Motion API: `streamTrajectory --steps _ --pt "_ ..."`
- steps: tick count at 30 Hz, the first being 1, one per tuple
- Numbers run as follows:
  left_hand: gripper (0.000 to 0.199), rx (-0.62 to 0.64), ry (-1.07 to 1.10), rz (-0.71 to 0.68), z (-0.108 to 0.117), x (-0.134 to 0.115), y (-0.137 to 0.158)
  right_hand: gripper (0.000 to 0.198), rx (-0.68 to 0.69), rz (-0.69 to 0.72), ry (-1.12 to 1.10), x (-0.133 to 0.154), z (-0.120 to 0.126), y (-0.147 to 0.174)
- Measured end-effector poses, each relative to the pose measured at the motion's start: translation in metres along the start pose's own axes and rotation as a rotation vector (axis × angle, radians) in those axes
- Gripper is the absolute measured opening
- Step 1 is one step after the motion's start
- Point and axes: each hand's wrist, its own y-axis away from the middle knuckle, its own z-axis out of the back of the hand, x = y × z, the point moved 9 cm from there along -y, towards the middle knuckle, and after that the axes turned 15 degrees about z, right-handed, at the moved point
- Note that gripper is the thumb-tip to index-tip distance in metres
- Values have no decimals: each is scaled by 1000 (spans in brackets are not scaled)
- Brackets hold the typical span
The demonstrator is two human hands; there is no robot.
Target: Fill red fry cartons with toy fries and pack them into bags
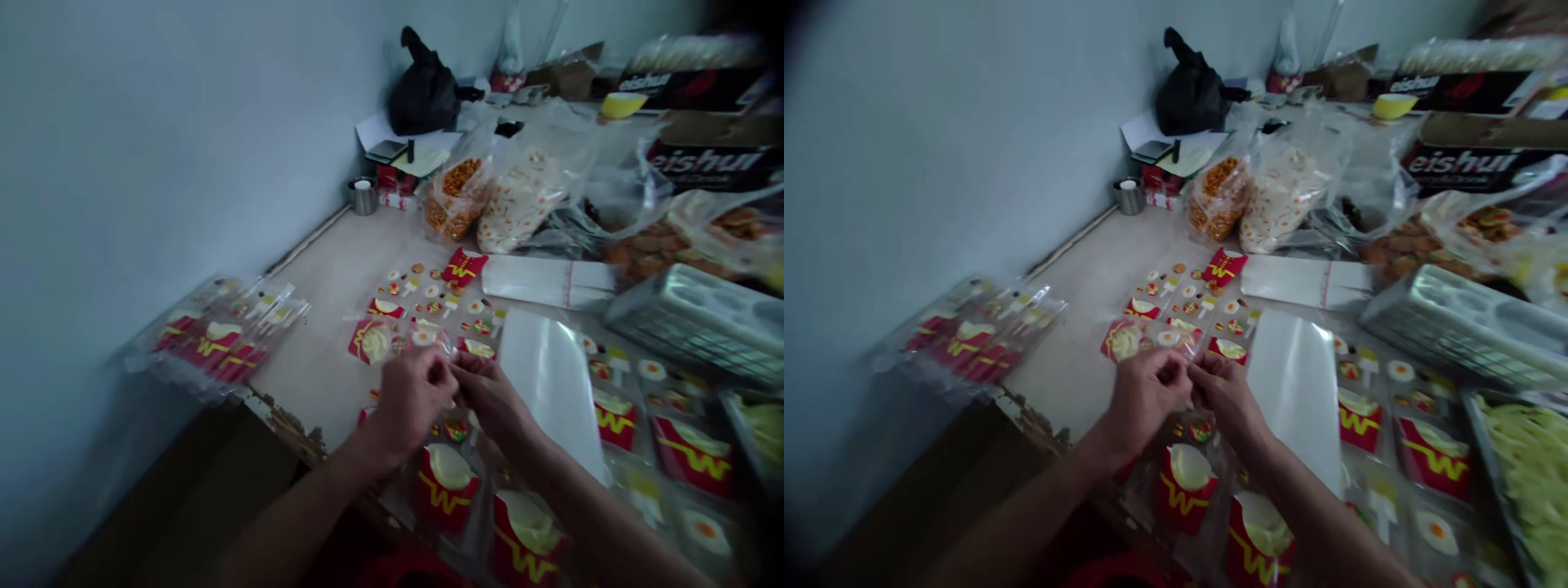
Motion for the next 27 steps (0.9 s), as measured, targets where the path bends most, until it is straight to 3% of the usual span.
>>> streamTrajectory --steps 2,4,8,10,13,15,17,19,22,25,27 --pt "16 45 13 -41 0 -4 6 35 69 4 -14 0 -10 -6" --pt "13 57 -24 -94 14 -3 6 31 158 -8 -18 3 -15 -12" --pt "96 26 -403 -308 54 2 3 34 268 -67 -47 11 -16 -27" --pt "106 70 -556 -338 64 17 4 36 334 -106 -47 9 -29 -35" --pt "99 80 -622 -135 84 62 2 40 371 -107 17 5 -55 -49" --pt "90 -7 -671 67 105 102 2 44 291 -16 80 13 -59 -61" --pt "81 -109 -732 189 123 132 4 48 172 109 143 30 -44 -69" --pt "77 -187 -744 170 126 140 4 50 60 214 206 52 -13 -68" --pt "63 -169 -592 -53 89 100 1 43 -123 359 337 90 52 -50" --pt "27 5 -478 -274 14 22 -7 33 -314 446 472 123 111 -17" --pt "17 108 -483 -284 -41 -26 -24 30 -382 460 510 135 133 4"
